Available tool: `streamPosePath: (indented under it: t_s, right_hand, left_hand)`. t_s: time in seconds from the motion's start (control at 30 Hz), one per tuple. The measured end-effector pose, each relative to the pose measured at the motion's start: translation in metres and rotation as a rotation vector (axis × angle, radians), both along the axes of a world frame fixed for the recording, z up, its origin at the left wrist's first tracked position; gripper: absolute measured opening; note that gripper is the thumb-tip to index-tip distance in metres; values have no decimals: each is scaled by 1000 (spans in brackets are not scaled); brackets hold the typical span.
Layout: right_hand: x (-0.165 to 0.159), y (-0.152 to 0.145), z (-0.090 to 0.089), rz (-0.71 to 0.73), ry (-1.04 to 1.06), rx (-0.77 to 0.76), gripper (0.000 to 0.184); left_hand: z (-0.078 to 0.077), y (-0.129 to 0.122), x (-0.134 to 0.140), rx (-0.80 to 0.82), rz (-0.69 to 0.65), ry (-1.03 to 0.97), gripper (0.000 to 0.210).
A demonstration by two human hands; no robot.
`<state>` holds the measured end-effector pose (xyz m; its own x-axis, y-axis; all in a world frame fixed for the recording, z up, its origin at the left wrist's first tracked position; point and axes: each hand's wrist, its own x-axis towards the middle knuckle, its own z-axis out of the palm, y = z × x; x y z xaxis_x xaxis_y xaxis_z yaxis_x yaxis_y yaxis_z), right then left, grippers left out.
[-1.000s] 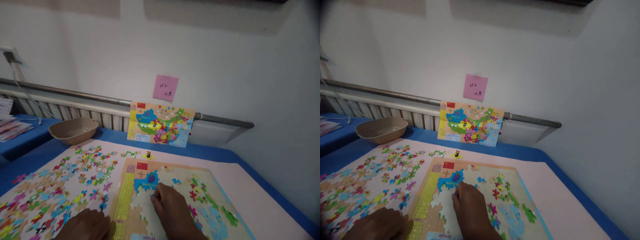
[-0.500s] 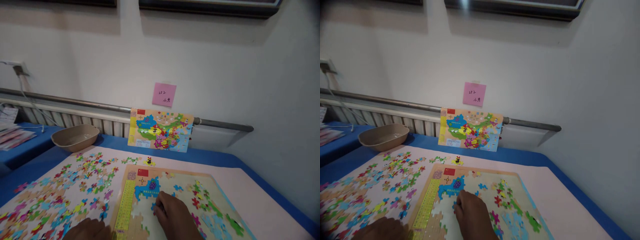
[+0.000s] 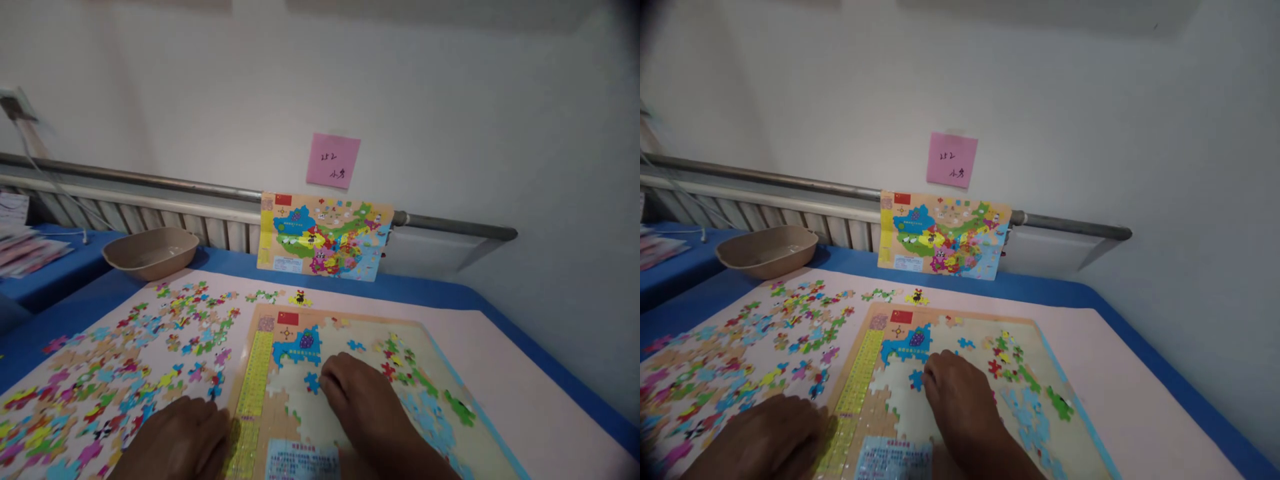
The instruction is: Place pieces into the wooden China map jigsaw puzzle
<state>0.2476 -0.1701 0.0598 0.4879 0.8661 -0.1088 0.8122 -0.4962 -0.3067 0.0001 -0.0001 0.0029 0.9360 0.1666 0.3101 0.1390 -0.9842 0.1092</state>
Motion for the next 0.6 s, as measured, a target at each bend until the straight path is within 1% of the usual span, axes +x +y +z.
streamPosePath:
  t_s: [0.07, 0.17, 0.27, 0.37, 0.6]
  right_hand:
    - [4, -6, 3, 31, 20, -53, 19]
    - [6, -13, -1, 91, -1, -137, 18]
    - [4, -13, -10, 116, -25, -97, 15]
    - [2, -10, -18, 97, -24, -48, 12]
    - [2, -2, -22, 76, -28, -32, 4]
  left_hand:
    - [4, -3, 0, -19, 20, 28, 25]
    - [6, -6, 1, -28, 33, 51, 27]
    - [7, -8, 2, -10, 36, 37, 27]
    - [7, -8, 2, -10, 39, 36, 31]
    - [6, -5, -1, -47, 55, 104, 32]
